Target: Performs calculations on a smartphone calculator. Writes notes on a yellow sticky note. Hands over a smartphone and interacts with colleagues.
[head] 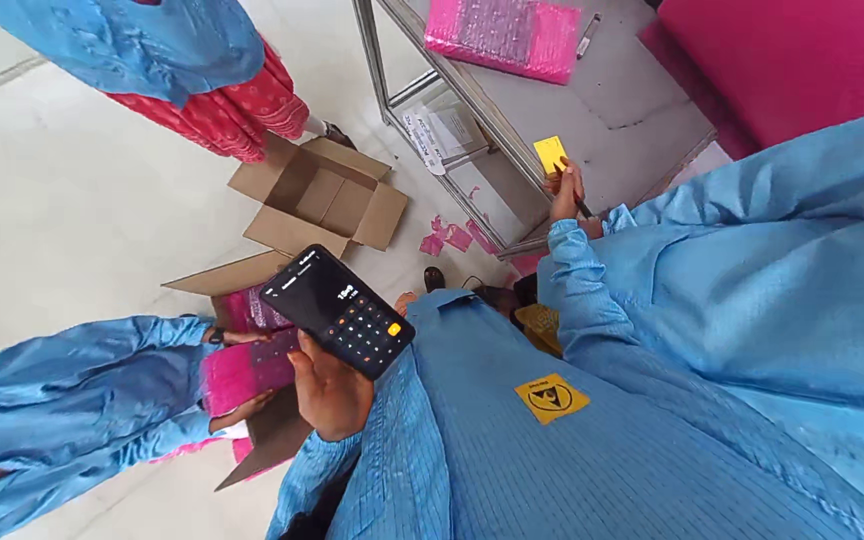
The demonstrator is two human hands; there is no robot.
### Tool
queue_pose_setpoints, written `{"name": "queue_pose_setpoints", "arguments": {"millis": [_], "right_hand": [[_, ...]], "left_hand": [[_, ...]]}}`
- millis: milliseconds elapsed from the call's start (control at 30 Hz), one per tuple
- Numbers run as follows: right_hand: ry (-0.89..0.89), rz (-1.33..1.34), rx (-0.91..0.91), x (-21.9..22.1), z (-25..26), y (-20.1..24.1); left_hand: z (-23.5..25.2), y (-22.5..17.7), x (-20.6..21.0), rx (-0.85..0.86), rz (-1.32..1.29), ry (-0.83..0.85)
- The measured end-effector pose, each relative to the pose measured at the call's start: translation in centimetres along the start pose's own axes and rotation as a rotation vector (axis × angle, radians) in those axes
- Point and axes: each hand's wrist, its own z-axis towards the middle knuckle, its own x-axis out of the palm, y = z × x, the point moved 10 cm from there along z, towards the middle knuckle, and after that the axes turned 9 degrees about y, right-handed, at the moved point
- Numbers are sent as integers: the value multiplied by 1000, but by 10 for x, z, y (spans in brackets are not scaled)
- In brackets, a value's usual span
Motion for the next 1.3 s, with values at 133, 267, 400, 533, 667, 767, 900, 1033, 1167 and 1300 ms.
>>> {"name": "queue_pose_setpoints", "arguments": {"millis": [133, 267, 400, 533, 667, 767, 900, 1033, 1167, 1300], "right_hand": [[18, -36, -50, -9, 66, -18], [37, -114, -76, -7, 99, -36], [33, -158, -114, -8, 104, -53], [85, -147, -153, -6, 106, -53], [167, -122, -158, -1, 111, -48], [149, -47, -198, -9, 114, -47], [95, -53, -226, -17, 120, -48], [89, -133, -238, -12, 122, -51], [82, -152, -253, -10, 119, -47], [80, -160, -245, -9, 119, -47]], "left_hand": [[33, 16, 13, -16, 82, -19], [53, 27, 15, -50, 154, -73], [77, 37, 21, -77, 162, -87], [91, 46, 17, -120, 202, -140], [107, 54, 20, -151, 199, -120], [118, 57, 23, -184, 183, -94], [125, 58, 23, -190, 211, -84], [128, 58, 20, -196, 263, -93], [131, 60, 18, -195, 272, -111], [130, 64, 19, -216, 272, -107]]}}
